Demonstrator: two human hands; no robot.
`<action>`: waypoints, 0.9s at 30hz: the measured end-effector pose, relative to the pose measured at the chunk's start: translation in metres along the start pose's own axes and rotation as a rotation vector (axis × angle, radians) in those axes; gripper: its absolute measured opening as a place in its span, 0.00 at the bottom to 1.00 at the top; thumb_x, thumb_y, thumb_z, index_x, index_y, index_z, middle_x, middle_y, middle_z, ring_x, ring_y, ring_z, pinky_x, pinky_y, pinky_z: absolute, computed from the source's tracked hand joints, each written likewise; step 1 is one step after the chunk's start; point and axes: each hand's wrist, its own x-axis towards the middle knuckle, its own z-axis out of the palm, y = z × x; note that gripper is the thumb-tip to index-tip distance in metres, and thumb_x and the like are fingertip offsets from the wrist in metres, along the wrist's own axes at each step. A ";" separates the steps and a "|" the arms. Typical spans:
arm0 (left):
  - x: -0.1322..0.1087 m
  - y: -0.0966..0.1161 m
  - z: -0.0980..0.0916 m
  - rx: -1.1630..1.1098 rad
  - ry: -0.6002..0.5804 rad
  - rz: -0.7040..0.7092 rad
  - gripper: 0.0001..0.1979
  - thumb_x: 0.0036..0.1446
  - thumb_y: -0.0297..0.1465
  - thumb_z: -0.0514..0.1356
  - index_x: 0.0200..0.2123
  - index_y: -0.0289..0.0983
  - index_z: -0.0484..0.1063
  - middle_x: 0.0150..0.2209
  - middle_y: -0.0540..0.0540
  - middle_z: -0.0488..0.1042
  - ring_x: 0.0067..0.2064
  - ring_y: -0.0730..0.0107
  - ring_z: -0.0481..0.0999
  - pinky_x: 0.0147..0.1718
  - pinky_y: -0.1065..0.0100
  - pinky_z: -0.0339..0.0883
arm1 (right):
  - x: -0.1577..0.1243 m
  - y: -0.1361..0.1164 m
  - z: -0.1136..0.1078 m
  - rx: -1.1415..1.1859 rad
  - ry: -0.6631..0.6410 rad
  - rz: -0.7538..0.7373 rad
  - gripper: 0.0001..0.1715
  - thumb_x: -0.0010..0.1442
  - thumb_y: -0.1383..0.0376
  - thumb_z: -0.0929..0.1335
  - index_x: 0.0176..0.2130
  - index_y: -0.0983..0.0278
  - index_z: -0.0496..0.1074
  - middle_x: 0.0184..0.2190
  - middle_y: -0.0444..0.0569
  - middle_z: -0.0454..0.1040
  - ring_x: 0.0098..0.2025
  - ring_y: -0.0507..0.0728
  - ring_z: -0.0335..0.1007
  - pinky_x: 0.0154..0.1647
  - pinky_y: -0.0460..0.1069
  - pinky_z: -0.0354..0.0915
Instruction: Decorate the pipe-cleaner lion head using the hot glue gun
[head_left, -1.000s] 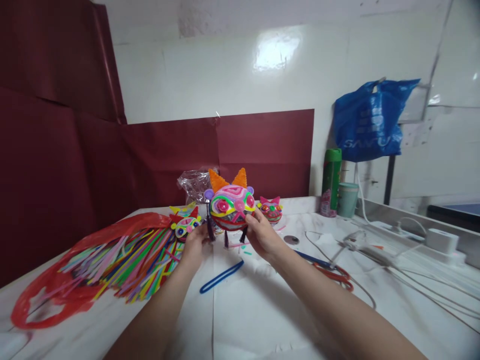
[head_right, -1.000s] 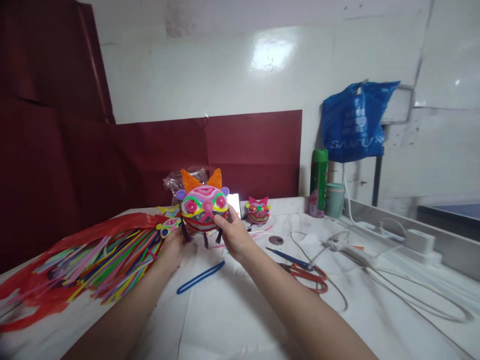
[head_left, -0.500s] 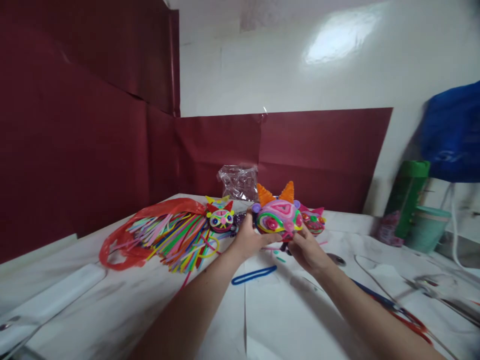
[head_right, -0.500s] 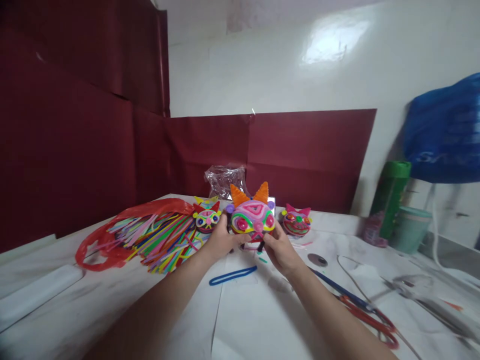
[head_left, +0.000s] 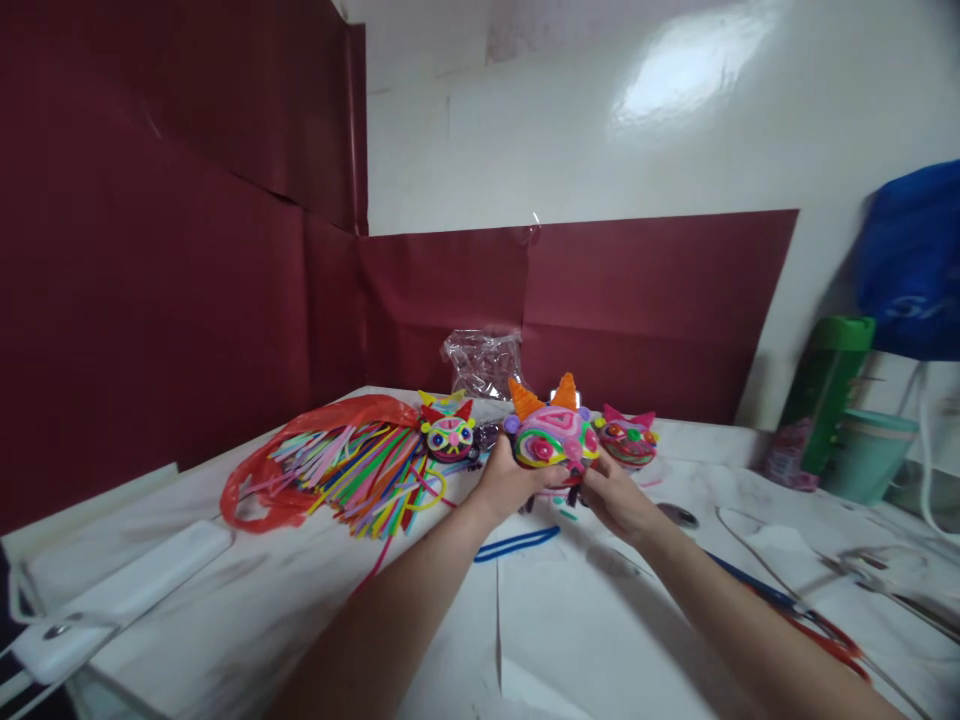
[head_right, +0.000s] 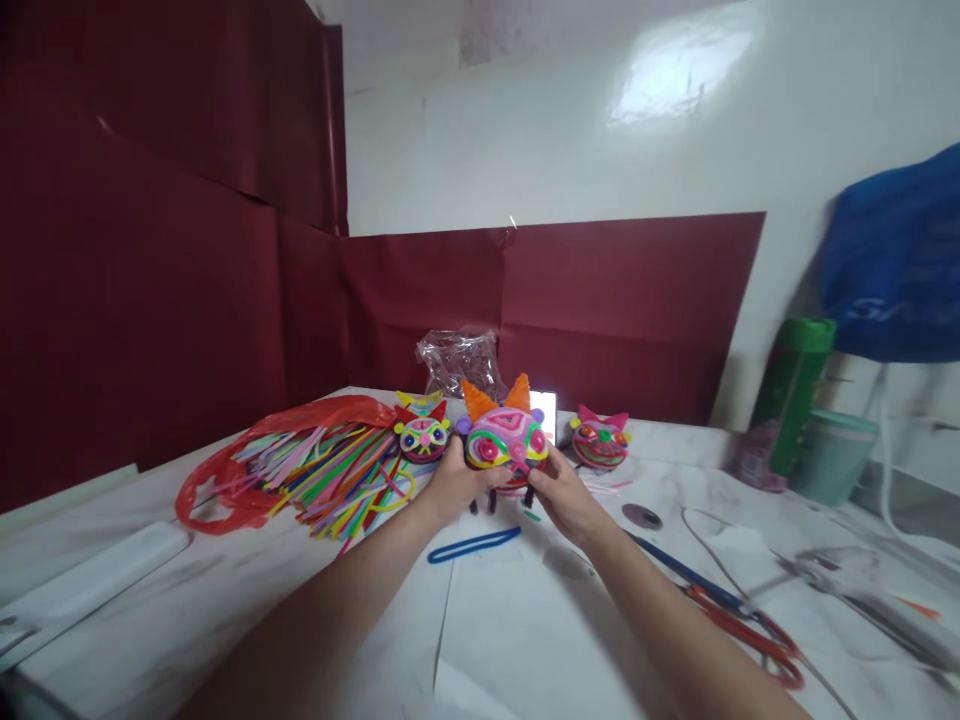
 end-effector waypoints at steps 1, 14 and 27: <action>-0.001 0.001 0.000 0.004 -0.002 0.000 0.36 0.35 0.25 0.74 0.48 0.38 0.62 0.47 0.43 0.76 0.48 0.60 0.76 0.51 0.57 0.68 | 0.001 0.001 -0.001 0.011 -0.009 -0.003 0.48 0.41 0.44 0.77 0.58 0.54 0.66 0.49 0.53 0.78 0.49 0.65 0.74 0.47 0.57 0.70; 0.009 0.040 -0.089 -0.044 0.075 0.082 0.34 0.34 0.34 0.76 0.46 0.40 0.68 0.44 0.46 0.80 0.47 0.57 0.79 0.51 0.58 0.70 | 0.007 0.022 -0.027 -0.090 0.230 0.131 0.38 0.54 0.51 0.73 0.60 0.57 0.62 0.50 0.54 0.74 0.44 0.59 0.77 0.44 0.54 0.72; 0.038 -0.040 -0.147 0.142 0.230 -0.102 0.40 0.42 0.29 0.73 0.58 0.45 0.61 0.49 0.43 0.78 0.50 0.58 0.79 0.55 0.55 0.68 | 0.004 0.035 -0.021 -0.165 0.206 0.194 0.36 0.55 0.55 0.74 0.59 0.61 0.65 0.42 0.49 0.75 0.38 0.56 0.77 0.40 0.51 0.73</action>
